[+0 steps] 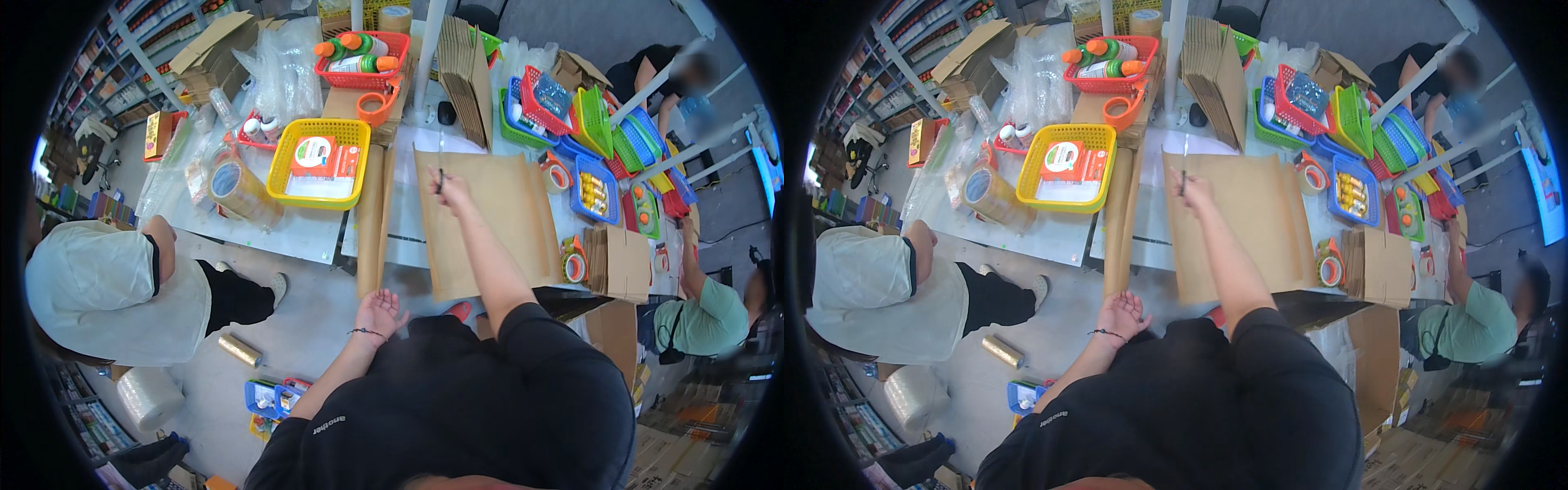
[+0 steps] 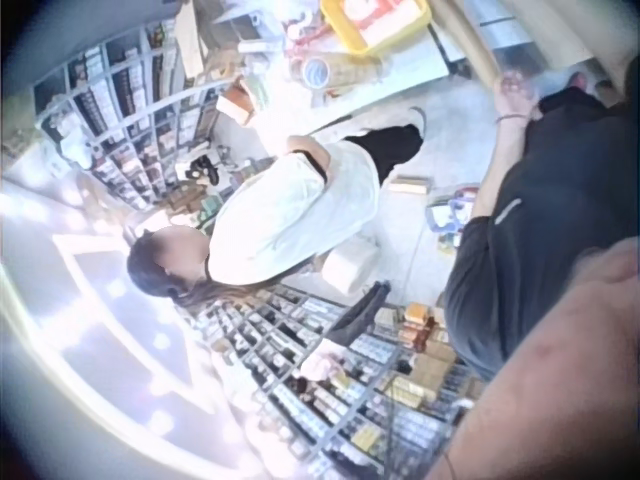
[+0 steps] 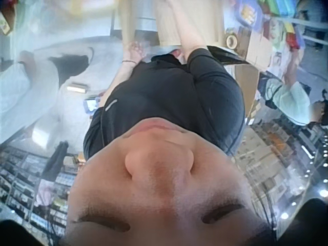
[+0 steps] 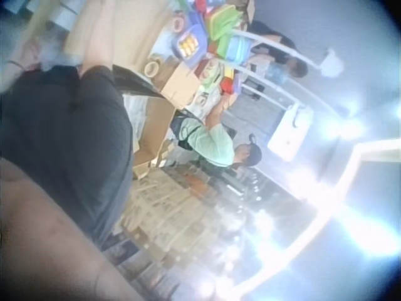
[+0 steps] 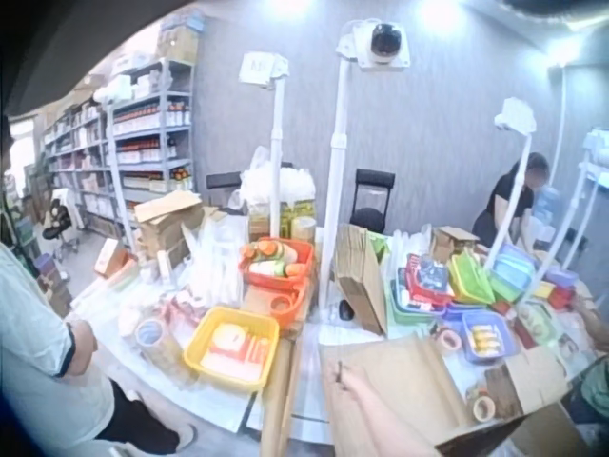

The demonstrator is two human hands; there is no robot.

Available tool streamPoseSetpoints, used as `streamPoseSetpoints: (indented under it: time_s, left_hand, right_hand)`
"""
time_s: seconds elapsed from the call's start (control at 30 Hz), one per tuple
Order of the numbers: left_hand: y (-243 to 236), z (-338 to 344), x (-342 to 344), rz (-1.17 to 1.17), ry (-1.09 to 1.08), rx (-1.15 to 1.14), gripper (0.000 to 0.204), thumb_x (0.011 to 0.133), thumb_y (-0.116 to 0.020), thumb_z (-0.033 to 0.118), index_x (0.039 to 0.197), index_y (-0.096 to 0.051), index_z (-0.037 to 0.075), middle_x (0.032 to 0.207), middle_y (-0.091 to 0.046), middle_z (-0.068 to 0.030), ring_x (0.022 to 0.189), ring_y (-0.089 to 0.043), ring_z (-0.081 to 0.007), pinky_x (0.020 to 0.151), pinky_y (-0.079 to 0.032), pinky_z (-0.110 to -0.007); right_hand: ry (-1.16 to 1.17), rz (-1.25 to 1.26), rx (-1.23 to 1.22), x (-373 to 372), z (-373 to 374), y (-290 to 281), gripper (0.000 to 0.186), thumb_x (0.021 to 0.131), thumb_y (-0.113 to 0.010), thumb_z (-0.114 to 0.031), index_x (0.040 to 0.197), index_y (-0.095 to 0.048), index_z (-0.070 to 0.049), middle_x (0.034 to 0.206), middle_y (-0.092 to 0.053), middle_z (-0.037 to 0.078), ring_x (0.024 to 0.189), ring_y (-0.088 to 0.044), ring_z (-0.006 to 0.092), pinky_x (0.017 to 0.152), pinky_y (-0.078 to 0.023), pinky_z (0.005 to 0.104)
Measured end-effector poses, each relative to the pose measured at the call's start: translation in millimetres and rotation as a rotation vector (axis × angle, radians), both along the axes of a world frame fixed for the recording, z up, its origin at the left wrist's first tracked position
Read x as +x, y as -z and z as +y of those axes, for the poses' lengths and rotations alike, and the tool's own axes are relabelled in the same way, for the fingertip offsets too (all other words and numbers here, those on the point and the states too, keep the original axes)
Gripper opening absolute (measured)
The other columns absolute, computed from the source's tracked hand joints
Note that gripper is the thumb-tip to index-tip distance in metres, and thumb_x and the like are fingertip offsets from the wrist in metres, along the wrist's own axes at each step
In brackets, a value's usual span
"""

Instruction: The person walks through a warehouse aisle carrying a green basket, places it on a table, then unrolls a large sheet of brown paper and cuts it into a rectangular piece using scissors. The cut piece remains on the table.

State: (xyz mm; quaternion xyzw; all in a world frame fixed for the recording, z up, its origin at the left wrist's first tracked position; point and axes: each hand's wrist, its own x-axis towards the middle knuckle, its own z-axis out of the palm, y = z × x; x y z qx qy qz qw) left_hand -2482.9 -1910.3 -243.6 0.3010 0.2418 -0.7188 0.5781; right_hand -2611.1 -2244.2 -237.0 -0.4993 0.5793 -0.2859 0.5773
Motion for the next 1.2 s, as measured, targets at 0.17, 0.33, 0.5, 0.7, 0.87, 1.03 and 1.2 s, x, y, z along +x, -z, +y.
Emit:
streamPoseSetpoints:
  time_s: [0.17,0.33,0.5,0.7,0.87,1.03,1.2]
  left_hand:
    - [3,15,23,0.03,-0.019,0.001,0.01,0.091,-0.059,0.029,0.089,-0.058,0.02,0.091,-0.063,0.0096,0.096,-0.06,-0.012,0.104,-0.03,-0.061]
    - [5,13,34,0.059,-0.041,0.009,0.01,0.091,-0.059,0.029,0.088,-0.059,0.019,0.091,-0.063,0.009,0.094,-0.061,-0.0124,0.103,-0.033,-0.062]
    - [0,17,42,0.086,-0.011,0.031,0.01,0.09,-0.059,0.028,0.087,-0.06,0.018,0.088,-0.063,0.0084,0.092,-0.062,-0.0131,0.102,-0.034,-0.063]
    - [33,22,68,0.011,0.21,0.02,0.019,0.09,-0.058,0.038,0.085,-0.06,0.019,0.087,-0.064,0.0085,0.094,-0.061,-0.0137,0.101,-0.035,-0.059]
    - [84,-19,102,-0.537,0.253,0.325,0.034,0.094,-0.053,0.048,0.107,-0.06,0.018,0.101,-0.065,0.0008,0.099,-0.061,-0.018,0.099,-0.037,-0.058]
    - [103,-38,103,-0.189,0.419,-0.209,0.047,0.099,-0.045,0.05,0.131,-0.052,0.017,0.124,-0.06,-0.0067,0.113,-0.059,-0.0238,0.099,-0.044,-0.057]
    - [86,-32,100,-0.284,0.622,-0.376,0.047,0.1,-0.045,0.048,0.139,-0.043,0.022,0.133,-0.055,-0.008,0.12,-0.057,-0.0276,0.096,-0.048,-0.057]
  right_hand:
    - [-0.058,0.662,0.07,-108,17,22,0.049,0.076,-0.08,-0.045,0.07,-0.066,0.001,0.06,-0.067,0.011,0.051,-0.067,0.0207,0.046,-0.052,0.0305]
    - [0.045,0.701,0.046,-127,37,29,0.041,0.081,-0.075,-0.031,0.094,-0.063,0.006,0.072,-0.069,0.017,0.059,-0.07,0.0273,0.053,-0.055,0.0374]
    - [-0.028,0.796,-0.702,-52,101,18,0.041,0.087,-0.067,-0.027,0.117,-0.058,-0.001,0.09,-0.069,0.018,0.085,-0.069,0.0334,0.078,-0.053,0.0454]
    - [-0.341,0.038,-0.097,92,181,30,0.077,0.088,-0.067,-0.049,0.138,-0.04,0.004,0.127,-0.057,0.023,0.113,-0.06,0.0305,0.093,-0.049,0.0385]
    - [-0.334,0.154,-0.091,122,190,33,0.091,0.086,-0.065,-0.054,0.141,-0.031,0.01,0.132,-0.051,0.029,0.122,-0.054,0.0385,0.102,-0.044,0.0405]
    - [-0.345,0.184,-0.097,118,194,13,0.094,0.086,-0.065,-0.054,0.142,-0.028,0.011,0.14,-0.04,0.032,0.13,-0.046,0.0405,0.107,-0.04,0.0403]
    - [-0.366,0.011,0.011,88,207,-22,0.084,0.091,-0.061,-0.051,0.148,-0.029,0.002,0.145,-0.041,0.023,0.132,-0.045,0.0328,0.107,-0.039,0.039]
